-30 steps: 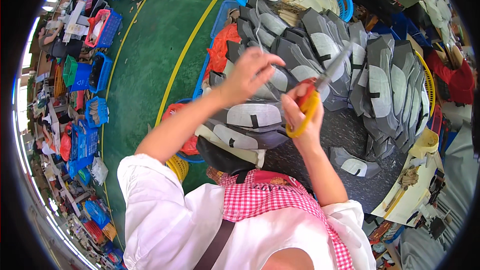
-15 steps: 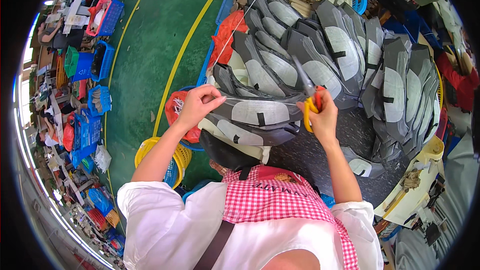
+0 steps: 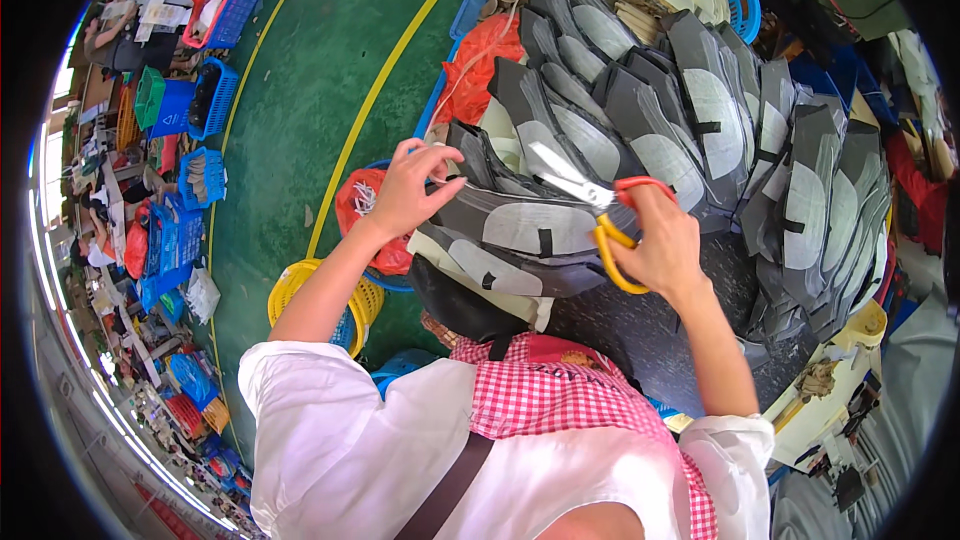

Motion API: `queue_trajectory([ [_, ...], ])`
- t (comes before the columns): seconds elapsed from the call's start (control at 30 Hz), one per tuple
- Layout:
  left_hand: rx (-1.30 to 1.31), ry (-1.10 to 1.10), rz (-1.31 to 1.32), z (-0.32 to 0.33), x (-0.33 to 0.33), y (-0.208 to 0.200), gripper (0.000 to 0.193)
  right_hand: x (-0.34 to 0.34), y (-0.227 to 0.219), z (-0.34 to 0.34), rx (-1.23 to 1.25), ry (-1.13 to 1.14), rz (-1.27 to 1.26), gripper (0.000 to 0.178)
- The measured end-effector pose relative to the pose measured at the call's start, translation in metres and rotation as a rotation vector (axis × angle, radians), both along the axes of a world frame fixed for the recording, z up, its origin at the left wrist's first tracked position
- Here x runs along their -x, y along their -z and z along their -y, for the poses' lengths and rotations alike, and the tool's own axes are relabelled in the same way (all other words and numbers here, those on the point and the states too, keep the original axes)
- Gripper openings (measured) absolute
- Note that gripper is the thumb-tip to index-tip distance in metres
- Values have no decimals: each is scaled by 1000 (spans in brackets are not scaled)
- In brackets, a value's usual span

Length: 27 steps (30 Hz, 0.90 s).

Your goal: Applying glue marking and trimming excess thread/material from shoe components using scissors and a hammer.

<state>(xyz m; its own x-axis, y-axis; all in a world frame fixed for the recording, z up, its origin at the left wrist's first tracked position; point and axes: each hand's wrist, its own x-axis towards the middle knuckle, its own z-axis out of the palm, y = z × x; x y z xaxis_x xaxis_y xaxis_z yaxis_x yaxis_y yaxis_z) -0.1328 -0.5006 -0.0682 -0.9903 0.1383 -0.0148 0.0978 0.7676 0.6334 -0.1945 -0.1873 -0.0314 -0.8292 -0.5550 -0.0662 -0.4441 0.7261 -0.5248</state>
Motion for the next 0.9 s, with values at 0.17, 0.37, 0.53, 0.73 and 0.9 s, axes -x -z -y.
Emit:
queue_trajectory([
  [0.17,-106,29,-64,-4,5,-16,28,18,-9,59,-265,-337,-104,42],
  [0.37,-186,-72,-41,-5,-3,-13,32,15,5,67,-294,-376,-1,41],
  [0.53,-612,-32,73,-62,1,-45,40,-14,-3,26,632,309,1115,34],
  [0.73,-94,603,-192,-83,82,-34,31,-15,-6,23,1132,681,786,30],
  [0.9,-20,388,-369,-19,132,-36,10,2,14,-27,859,655,551,26],
])
